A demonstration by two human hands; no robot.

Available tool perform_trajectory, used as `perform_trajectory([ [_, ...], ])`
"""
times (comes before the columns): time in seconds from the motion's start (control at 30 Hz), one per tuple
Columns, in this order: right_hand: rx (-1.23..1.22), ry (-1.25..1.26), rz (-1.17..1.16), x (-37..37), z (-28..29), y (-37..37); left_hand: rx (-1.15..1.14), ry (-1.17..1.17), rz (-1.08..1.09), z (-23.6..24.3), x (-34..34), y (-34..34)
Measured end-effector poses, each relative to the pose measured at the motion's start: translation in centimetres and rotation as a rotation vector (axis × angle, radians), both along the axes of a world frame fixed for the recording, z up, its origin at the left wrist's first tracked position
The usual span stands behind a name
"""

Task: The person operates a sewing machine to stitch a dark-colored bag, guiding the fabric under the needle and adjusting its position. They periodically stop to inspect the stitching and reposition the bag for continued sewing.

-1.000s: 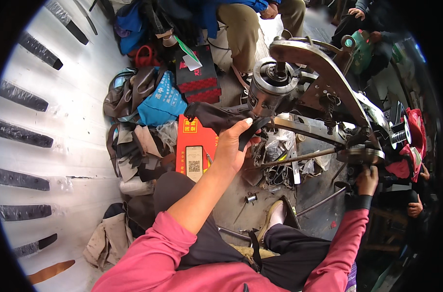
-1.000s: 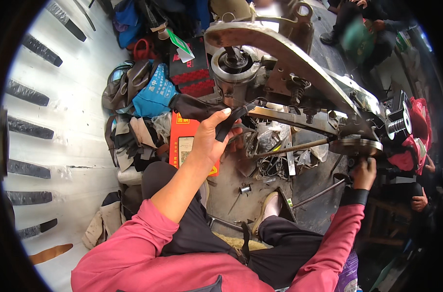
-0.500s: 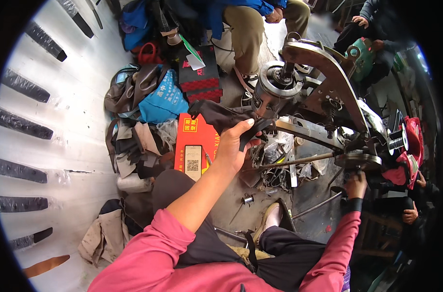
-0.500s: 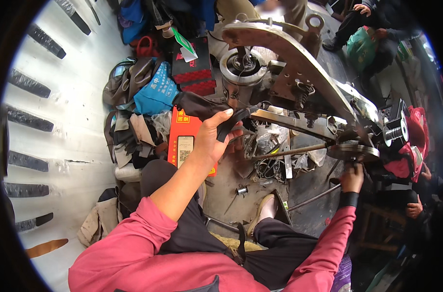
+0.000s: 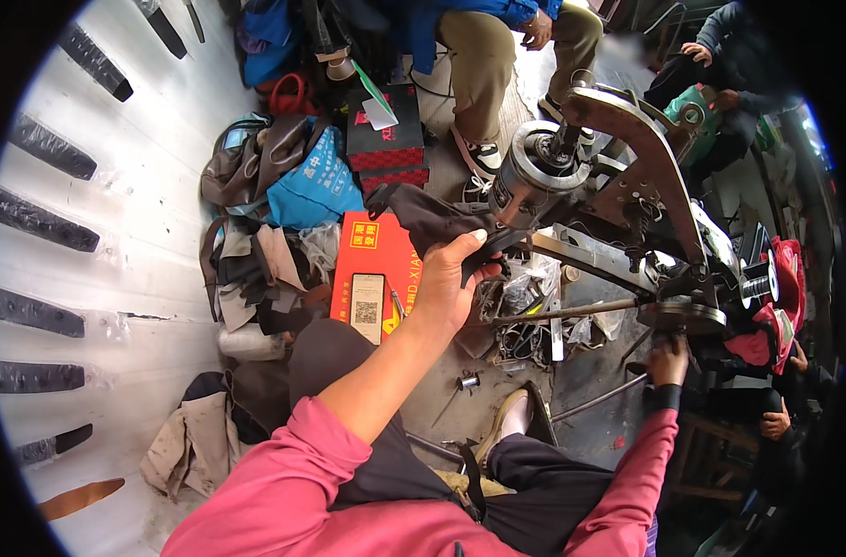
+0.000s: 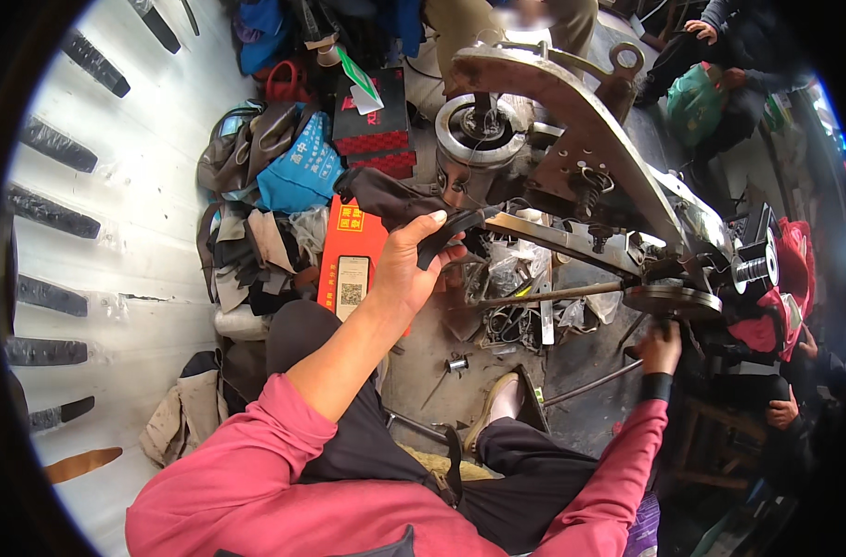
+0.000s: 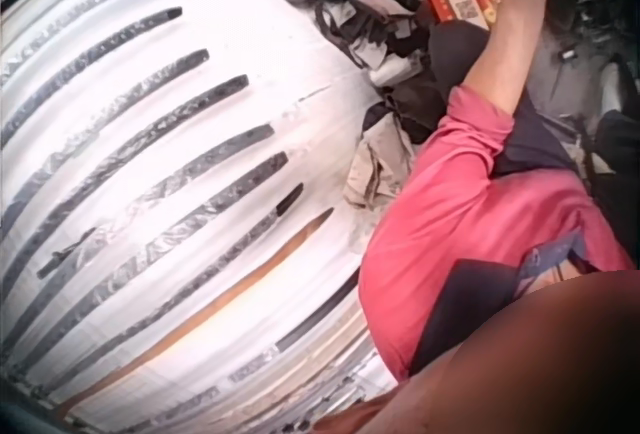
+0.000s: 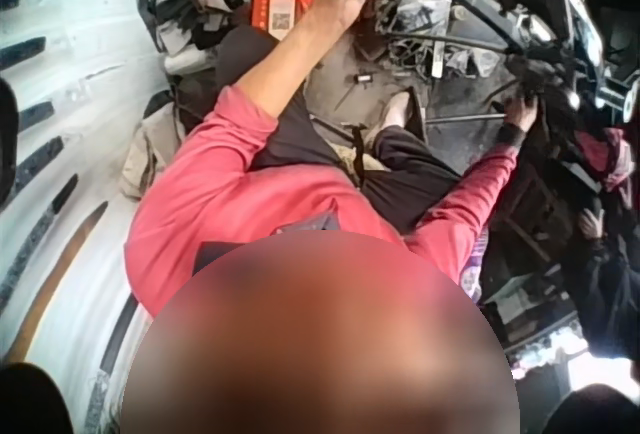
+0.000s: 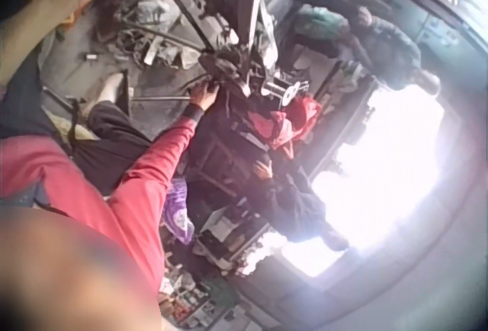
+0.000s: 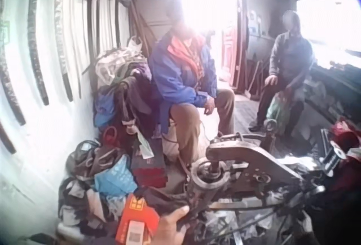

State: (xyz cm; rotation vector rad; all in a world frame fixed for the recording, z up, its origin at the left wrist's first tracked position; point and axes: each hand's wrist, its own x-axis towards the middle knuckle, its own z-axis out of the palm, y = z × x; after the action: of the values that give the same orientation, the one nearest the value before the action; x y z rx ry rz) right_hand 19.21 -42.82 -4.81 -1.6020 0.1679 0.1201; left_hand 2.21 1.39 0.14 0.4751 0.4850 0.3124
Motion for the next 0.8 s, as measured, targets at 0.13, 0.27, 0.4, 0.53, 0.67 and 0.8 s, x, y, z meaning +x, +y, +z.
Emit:
perform_trajectory([
  [0.13, -0.371, -0.017, 0.262, -3.7, 2.3, 5.5, 0.019, -0.029, -0.008, -0.1, 0.0, 0.2],
  [0.27, -0.338, -0.382, 0.079, -1.6, 9.4, 1.9, 0.030, -0.018, -0.015, 0.1, 0.0, 0.1],
  [0.4, -0.487, -0.102, -0.147, 1.1, 5.4, -2.1, 0.042, -0.010, 0.015, 0.7, 0.3, -0.2],
  [0.53, -0.516, 0.157, 0.203, -2.1, 0.5, 3.3, 0.024, -0.002, 0.002, 0.7, 0.4, 0.2],
  [0.67, -0.238, -0.113, 0.258, -4.0, 6.3, 5.7, 0.042, 0.010, -0.001, 0.5, 0.4, 0.3],
  [0.8, -0.429, -0.382, -0.048, -0.3, 9.4, -0.7, 0.056, -0.002, 0.002, 0.6, 0.6, 0.1],
])
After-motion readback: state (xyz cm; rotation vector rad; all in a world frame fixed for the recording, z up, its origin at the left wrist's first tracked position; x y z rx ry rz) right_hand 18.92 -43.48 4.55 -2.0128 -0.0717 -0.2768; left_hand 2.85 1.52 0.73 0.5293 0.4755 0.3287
